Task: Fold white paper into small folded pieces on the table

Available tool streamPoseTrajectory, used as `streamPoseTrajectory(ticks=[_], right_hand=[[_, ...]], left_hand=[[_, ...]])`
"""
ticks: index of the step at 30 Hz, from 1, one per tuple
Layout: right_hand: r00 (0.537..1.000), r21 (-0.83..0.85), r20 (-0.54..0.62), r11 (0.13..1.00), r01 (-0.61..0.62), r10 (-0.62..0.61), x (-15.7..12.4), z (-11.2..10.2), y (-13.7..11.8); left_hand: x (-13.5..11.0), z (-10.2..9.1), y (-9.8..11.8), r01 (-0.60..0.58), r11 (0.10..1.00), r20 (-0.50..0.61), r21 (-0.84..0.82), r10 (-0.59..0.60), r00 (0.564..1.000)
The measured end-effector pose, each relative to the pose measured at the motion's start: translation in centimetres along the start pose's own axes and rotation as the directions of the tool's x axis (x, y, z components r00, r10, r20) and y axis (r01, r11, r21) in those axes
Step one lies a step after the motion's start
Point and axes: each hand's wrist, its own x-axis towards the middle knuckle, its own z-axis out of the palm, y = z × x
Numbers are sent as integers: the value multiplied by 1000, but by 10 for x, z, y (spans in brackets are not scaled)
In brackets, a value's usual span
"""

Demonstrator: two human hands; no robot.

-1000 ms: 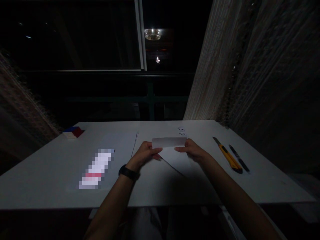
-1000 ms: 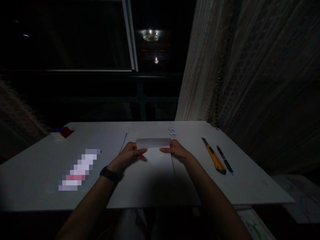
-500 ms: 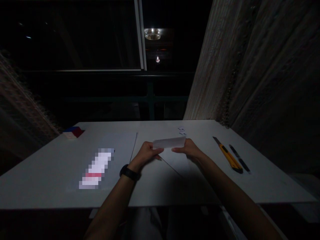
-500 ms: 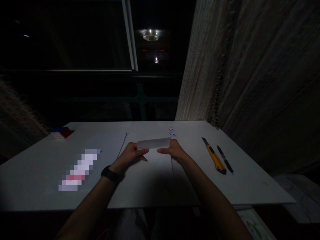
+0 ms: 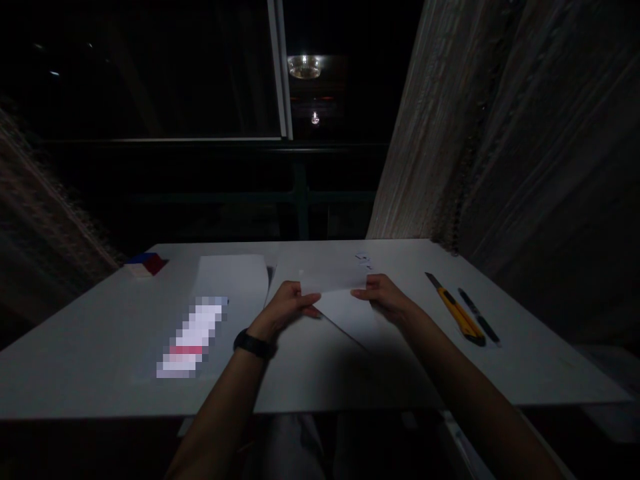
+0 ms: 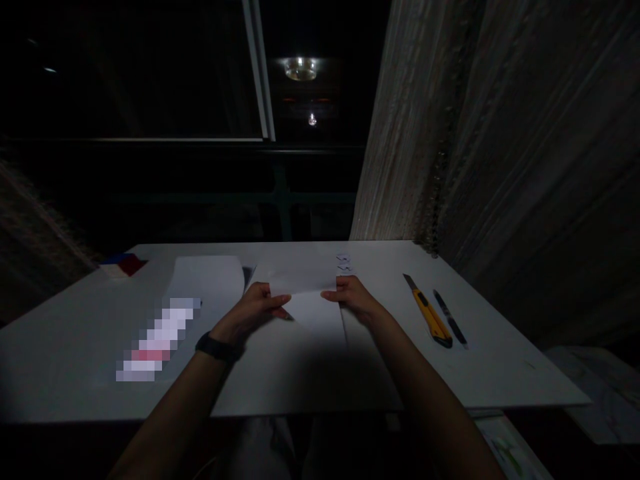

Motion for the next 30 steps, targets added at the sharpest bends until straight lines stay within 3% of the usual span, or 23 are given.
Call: streamPoseTrajectory(ticks=[9,18,25,30], right_hand=[[993,-62,88,994,85,-80,1,2,5],[998,0,46,999,34,-34,2,-2,6],[997,-41,59,998,53,-51,2,8,10],[996,33,81,999,-29,27,-2,10,4]], left_hand=[[-5,3,4,15,1000,29,26,-16,999],[-3,1,3,70,997,23,-37,-69,997],[-1,6,-1,21,1000,46,23,-22,999],[-2,3,1,18,1000,54,23,-19,998]])
